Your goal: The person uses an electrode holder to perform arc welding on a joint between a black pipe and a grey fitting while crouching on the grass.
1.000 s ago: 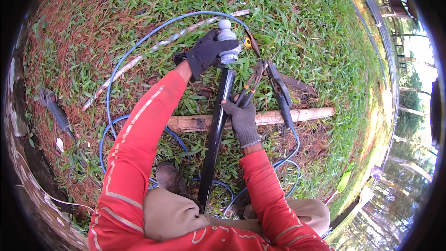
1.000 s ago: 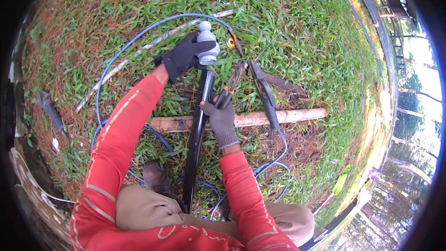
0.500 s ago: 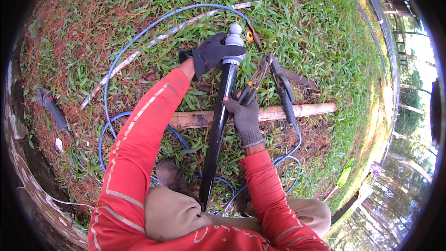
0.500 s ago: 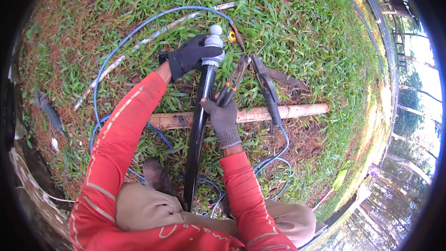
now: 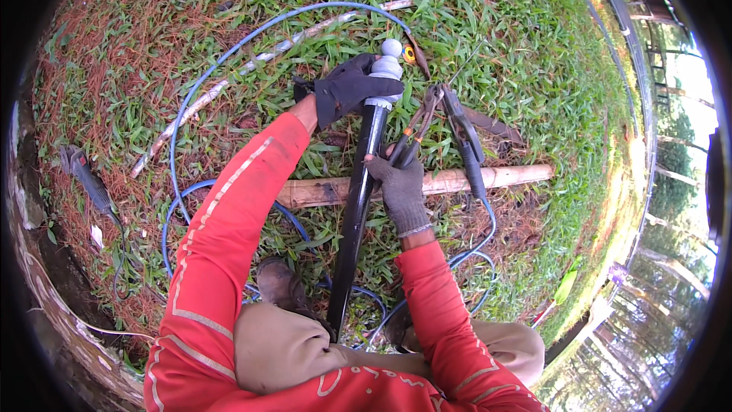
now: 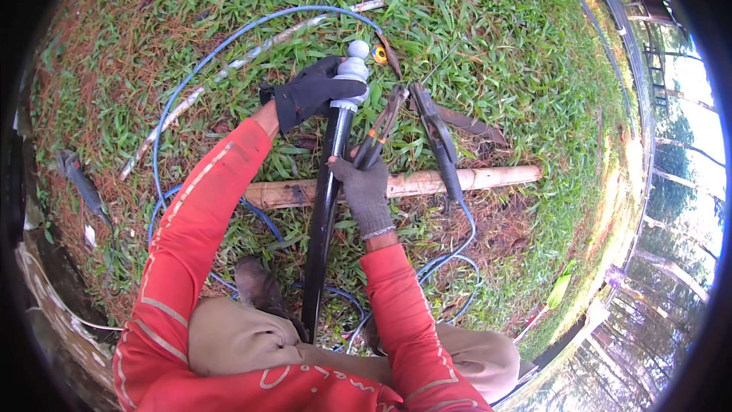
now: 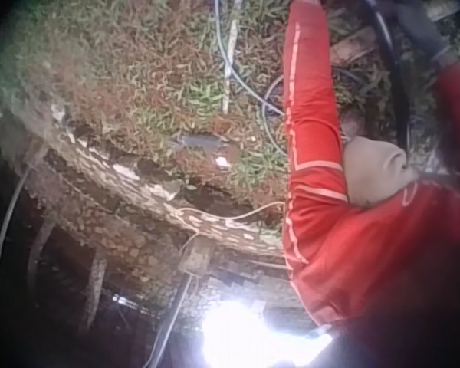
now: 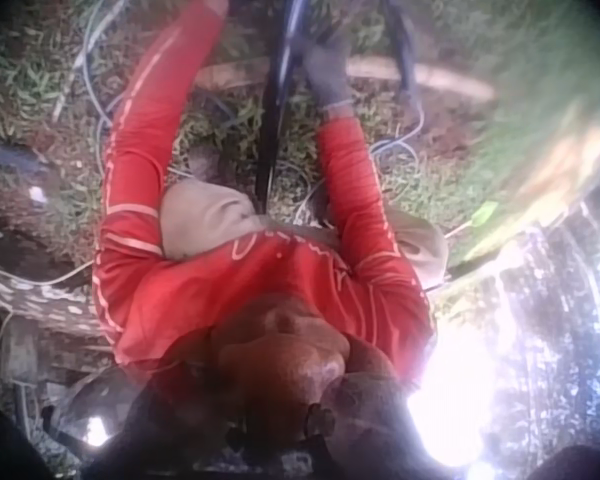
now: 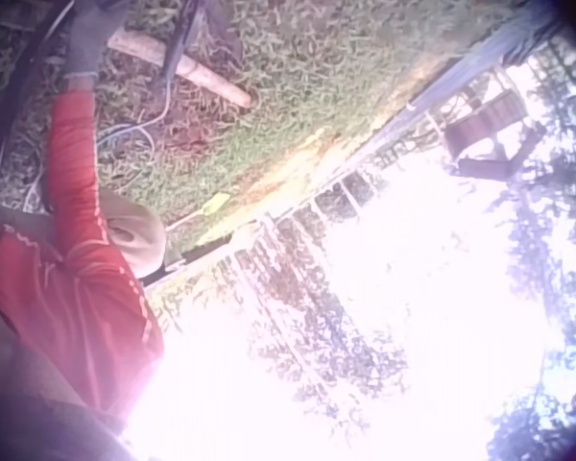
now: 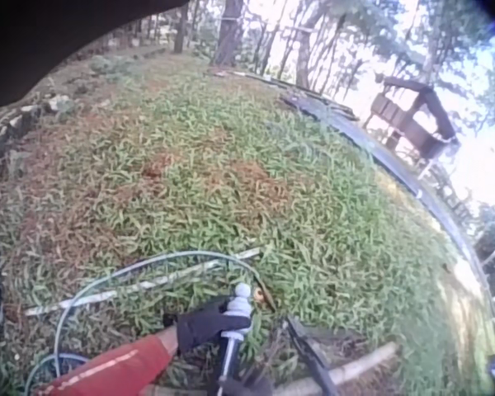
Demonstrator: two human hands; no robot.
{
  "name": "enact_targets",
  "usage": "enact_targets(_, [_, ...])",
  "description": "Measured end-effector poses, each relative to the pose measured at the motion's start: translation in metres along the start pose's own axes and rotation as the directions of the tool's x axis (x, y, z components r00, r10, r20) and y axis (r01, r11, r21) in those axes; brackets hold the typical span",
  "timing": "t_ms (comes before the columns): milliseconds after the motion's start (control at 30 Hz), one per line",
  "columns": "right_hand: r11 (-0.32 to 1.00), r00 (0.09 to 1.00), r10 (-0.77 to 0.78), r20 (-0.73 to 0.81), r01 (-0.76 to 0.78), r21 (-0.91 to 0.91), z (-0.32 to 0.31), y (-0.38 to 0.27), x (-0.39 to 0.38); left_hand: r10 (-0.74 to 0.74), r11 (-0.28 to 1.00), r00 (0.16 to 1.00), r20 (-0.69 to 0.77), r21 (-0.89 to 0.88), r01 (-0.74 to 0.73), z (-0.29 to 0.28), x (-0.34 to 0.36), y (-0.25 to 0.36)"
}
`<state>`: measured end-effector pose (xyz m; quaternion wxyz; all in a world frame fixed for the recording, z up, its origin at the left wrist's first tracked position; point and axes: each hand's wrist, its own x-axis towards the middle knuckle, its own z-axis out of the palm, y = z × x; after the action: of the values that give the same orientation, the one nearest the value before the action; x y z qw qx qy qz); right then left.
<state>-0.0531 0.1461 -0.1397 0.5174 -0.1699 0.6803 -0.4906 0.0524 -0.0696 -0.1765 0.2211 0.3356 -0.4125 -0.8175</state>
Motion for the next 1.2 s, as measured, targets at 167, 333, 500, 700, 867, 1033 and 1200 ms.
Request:
enact_targets(167, [1.000,1.000,0.008,-0.007,-0.008,-0.029,-0.001,0.001,0.002,0.038,0.998,0.998,-0.046,0.050,-0.036,0.002,0.000,0.001])
enact_targets(333, [0.998,1.000,0.027,-0.002,-0.028,-0.051,-0.006,-0.004,0.000,0.214,0.970,0.919,-0.330,-0.040,-0.240,0.006,0.016,0.039])
enact_targets(500, [0.972,0.988,-0.136,-0.075,0.118,-0.204,0.011,-0.025,-0.019,0.155,0.792,0.966,-0.209,-0.558,-0.248,-0.014,0.006,0.074])
enact_targets(700, [0.888,0.933,-0.359,-0.002,0.341,-0.308,0.011,-0.136,-0.063,0.103,0.587,0.990,-0.095,-0.798,-0.138,0.047,-0.047,0.160])
enact_targets(867, [0.659,0.754,-0.649,0.097,0.622,-0.422,0.013,-0.284,-0.157,0.366,0.622,0.904,0.223,-0.780,-0.059,0.076,-0.060,0.249])
enact_targets(1033, [0.452,0.501,-0.865,0.030,0.802,-0.391,-0.016,-0.327,-0.205,0.494,0.570,0.842,0.215,-0.812,-0.127,0.174,-0.088,0.288])
enact_targets(1200, [0.236,0.578,-0.757,0.306,0.678,-0.696,-0.052,-0.326,-0.240,0.463,0.479,0.835,0.298,-0.877,0.048,0.230,-0.105,0.283])
